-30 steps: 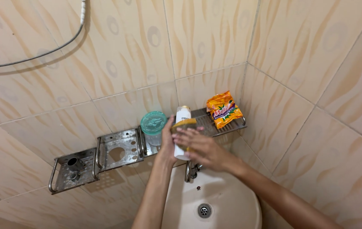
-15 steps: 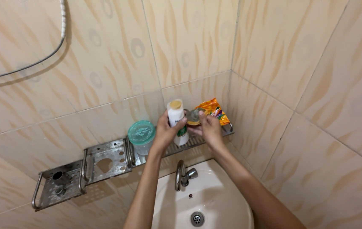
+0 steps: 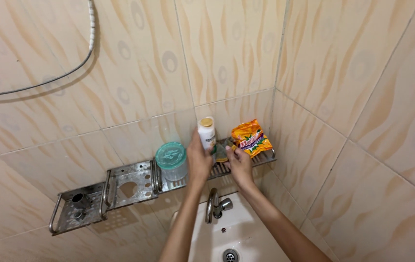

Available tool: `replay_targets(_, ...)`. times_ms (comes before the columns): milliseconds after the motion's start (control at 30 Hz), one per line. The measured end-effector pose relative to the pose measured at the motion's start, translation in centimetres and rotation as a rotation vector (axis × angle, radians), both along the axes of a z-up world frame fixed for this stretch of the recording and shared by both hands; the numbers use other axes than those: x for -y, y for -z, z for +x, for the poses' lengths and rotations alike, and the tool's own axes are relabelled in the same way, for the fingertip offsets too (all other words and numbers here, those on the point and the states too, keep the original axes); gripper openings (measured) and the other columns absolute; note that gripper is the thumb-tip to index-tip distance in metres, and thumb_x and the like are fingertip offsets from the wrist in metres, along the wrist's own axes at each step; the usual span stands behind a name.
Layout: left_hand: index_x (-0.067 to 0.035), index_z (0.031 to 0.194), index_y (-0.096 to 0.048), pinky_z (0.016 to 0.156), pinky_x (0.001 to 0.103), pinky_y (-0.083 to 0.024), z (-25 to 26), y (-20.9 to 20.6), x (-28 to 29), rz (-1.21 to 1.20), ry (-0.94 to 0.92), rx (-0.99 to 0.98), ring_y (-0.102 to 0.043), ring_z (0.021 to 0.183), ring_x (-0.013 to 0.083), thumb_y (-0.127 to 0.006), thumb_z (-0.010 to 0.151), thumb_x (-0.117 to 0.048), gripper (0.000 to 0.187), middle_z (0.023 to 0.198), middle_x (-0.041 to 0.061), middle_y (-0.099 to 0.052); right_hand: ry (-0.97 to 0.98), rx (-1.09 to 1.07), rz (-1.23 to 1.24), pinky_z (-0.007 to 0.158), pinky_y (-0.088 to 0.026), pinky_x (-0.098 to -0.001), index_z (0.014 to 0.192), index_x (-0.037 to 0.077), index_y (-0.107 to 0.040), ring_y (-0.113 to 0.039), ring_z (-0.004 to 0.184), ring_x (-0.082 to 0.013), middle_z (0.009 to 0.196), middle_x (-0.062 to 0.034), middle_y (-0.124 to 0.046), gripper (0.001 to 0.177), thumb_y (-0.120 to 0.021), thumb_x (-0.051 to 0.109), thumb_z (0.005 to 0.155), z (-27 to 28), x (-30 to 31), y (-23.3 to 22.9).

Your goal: Cleaning a metal bathroom shelf and various toiletry bottles using a sponge and water over a sink.

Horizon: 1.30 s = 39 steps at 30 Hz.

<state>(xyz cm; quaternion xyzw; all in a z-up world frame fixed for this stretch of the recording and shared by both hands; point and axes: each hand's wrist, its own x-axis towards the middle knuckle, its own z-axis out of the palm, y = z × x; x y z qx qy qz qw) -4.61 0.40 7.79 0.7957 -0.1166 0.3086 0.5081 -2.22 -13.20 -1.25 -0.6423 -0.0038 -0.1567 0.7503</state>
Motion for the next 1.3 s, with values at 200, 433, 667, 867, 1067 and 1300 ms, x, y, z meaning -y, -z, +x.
replay_targets(200, 0.0, 0.142, -0.048, 0.093, 0.048, -0.05, -4.7, -1.6, -0.9, 0.183, -0.152, -0.068, -0.061, 0.112, 0.0441, -0.068, 0.084, 0.003, 0.062, 0.126, 0.025, -0.062, 0.216, 0.046, 0.102, 0.055, -0.041, -0.0275, 0.085, 0.006, -0.064, -0.045, 0.064, -0.0062, 0.073, 0.0046, -0.053, 0.028, -0.068, 0.028, 0.101, -0.4, -0.5, 2.0)
replay_targets(433, -0.003, 0.133, -0.057, 0.106, 0.052, -0.042, -6.2, -2.0, -8.1, 0.5, -0.424, 0.265, -0.051, 0.131, 0.0411, -0.075, 0.086, -0.014, 0.052, 0.131, 0.019, -0.063, 0.543, 0.622, -0.26, 0.097, -0.051, -0.0298, 0.114, -0.006, -0.065, -0.063, 0.11, -0.0152, 0.118, -0.0104, -0.065, 0.02, -0.067, 0.006, 0.098, -9.8, -6.5, -3.1)
replay_targets(667, -0.011, 0.141, -0.054, 0.106, 0.058, -0.04, -4.2, 1.3, -11.7, 0.439, -0.282, -0.218, -0.047, 0.132, 0.0447, -0.075, 0.083, -0.051, 0.073, 0.147, 0.025, -0.046, 0.31, 0.308, -0.022, 0.082, -0.054, -0.0284, 0.112, -0.001, -0.062, -0.063, 0.095, -0.0141, 0.106, -0.0093, -0.067, 0.025, -0.075, 0.009, 0.093, -8.7, -12.8, 1.5)
replay_targets(867, -0.015, 0.153, -0.043, 0.107, 0.063, -0.034, -5.3, 2.0, -12.3, 0.441, -0.204, -0.126, -0.039, 0.137, 0.0496, -0.067, 0.09, -0.053, 0.077, 0.158, 0.03, -0.03, 0.424, 0.314, -0.044, 0.088, -0.052, -0.0296, 0.119, 0.0, -0.058, -0.06, 0.102, -0.0166, 0.117, -0.0132, -0.063, 0.027, -0.072, 0.012, 0.099, -10.3, -13.4, 1.1)
replay_targets(1067, -0.01, 0.154, -0.039, 0.112, 0.062, -0.027, -9.2, 2.4, -16.5, 0.381, -0.277, 0.039, -0.032, 0.144, 0.049, -0.06, 0.099, -0.045, 0.068, 0.161, 0.025, -0.03, 0.285, 0.615, -0.096, 0.095, -0.052, -0.026, 0.115, 0.003, -0.049, -0.059, 0.114, -0.0171, 0.135, -0.0143, -0.056, 0.025, -0.067, 0.013, 0.102, -12.8, -16.3, 3.0)
replay_targets(1300, -0.002, 0.13, -0.06, 0.107, 0.051, -0.044, -12.3, 7.2, -28.0, 0.33, -0.564, 0.111, -0.055, 0.124, 0.042, -0.061, 0.097, -0.016, 0.036, 0.134, 0.023, -0.059, 0.016, 0.207, -0.046, 0.072, -0.049, -0.0252, 0.113, 0.004, -0.057, -0.056, 0.083, -0.01, 0.094, -0.007, -0.059, 0.023, -0.071, 0.017, 0.098, -15.5, -25.7, 2.3)
